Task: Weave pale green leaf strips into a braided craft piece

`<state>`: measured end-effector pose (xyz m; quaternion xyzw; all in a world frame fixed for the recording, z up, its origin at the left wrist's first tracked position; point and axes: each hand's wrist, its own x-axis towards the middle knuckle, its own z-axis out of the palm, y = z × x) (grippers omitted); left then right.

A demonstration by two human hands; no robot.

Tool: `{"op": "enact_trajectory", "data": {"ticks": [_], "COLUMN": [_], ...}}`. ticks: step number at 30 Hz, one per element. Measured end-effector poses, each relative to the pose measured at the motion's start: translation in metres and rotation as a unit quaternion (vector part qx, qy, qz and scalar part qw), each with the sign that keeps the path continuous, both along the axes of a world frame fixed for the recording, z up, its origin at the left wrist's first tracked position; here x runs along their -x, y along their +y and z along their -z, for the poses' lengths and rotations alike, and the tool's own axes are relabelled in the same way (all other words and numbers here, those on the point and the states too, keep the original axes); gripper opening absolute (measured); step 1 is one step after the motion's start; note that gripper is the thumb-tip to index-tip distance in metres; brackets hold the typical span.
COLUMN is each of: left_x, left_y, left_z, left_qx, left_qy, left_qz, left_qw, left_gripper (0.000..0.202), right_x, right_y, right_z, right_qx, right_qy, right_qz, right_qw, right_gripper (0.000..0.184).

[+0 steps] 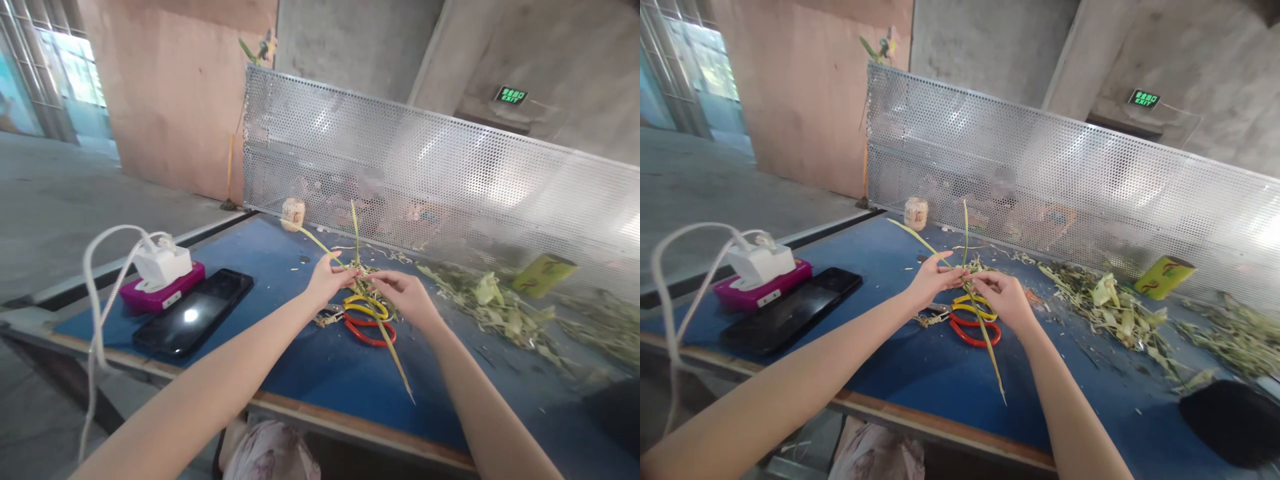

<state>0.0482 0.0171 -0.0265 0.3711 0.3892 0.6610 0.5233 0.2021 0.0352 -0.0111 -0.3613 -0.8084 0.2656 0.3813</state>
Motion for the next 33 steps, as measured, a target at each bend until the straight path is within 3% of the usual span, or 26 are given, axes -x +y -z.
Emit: {"op": "enact_trajectory", "data": {"ticks": [2,6,13,23,33], "left_x": [-0.001,-0.001,0.0,0.0,0.002], "left_y": [0.0,0.001,0.002,0.003,0.003], "left_z": [0.0,0.002,0.002,0.001,0.0], "left_qx": [0.009,0.019,0.026,0.042,0.021], "left_qy": [-0.007,-0.026,-0.069,-0.113,-0.138], "left_qz": [0.011,0.026,0.065,0.064,0.074], "left_qw": [1.0,0.999,0.995,0.991,0.988], "left_gripper": [0.066,0.057,0.047,0.033,0.026], "right_x": [0.002,0.007,0.008,0.004,0.0], "right_y": [-0.005,-0.009,0.004,0.004,0.0], "right_z": [-0.002,0.004,0.016,0.015,0.011], "right_qx": [0.005,-0.062,-0.152,-0.312,-0.376], "right_qy": [0.001,-0.025,-0.046,-0.104,-0.205], "right_qz": [-0.044,-0.107,-0.016,-0.078,-0.063], "right_qw": [0.999,0.992,0.987,0.941,0.901], "right_gripper": [0.024,0.028,0.029,0.026,0.027]}}
